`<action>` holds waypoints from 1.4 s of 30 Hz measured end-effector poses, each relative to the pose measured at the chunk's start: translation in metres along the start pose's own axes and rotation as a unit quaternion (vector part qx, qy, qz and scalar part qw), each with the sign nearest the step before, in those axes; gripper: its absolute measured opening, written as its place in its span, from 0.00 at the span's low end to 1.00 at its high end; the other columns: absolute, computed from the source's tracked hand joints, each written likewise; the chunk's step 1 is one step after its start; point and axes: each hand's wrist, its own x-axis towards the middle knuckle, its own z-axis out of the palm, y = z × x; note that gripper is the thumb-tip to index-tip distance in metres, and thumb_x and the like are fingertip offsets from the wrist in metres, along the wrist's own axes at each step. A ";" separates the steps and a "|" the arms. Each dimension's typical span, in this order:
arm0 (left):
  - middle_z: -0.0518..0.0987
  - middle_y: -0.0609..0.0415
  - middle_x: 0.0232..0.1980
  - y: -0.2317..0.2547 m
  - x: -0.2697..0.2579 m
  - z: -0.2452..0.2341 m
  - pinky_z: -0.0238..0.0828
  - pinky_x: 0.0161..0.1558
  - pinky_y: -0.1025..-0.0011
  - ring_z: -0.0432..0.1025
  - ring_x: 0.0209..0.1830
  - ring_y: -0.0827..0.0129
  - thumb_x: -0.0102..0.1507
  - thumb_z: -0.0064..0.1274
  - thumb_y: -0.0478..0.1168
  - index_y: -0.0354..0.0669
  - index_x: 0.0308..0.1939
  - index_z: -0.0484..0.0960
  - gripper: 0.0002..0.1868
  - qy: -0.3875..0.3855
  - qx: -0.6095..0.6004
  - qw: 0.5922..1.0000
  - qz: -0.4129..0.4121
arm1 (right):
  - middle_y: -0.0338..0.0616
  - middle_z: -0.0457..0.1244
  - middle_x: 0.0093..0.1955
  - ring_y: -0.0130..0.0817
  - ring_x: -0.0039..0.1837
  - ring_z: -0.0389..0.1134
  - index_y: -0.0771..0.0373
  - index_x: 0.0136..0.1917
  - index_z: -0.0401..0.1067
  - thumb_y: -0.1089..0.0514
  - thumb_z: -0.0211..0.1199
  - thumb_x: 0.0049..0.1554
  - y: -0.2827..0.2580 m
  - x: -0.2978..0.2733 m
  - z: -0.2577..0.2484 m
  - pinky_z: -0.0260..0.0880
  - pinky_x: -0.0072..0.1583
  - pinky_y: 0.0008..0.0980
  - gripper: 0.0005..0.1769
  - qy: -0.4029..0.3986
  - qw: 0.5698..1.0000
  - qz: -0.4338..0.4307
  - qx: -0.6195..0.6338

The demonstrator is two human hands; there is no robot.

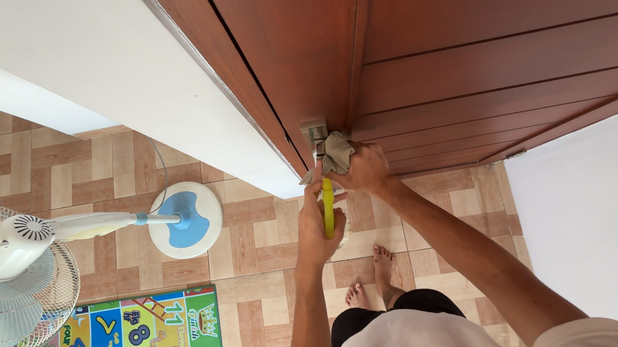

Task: The person cleans a wooden door by spraying a cleaning solution from a yellow bottle and wiping the surface with a cloth. They focus on the door handle, hinges, and the lower edge of the door.

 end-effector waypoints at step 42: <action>0.45 0.33 0.84 0.053 0.044 -0.061 0.80 0.54 0.64 0.78 0.62 0.54 0.47 0.44 0.18 0.36 0.57 0.68 0.33 -0.049 -0.040 0.996 0.067 | 0.43 0.63 0.22 0.41 0.22 0.65 0.59 0.35 0.74 0.27 0.64 0.48 -0.043 0.027 -0.075 0.68 0.30 0.41 0.31 -0.070 0.996 -0.029 -0.046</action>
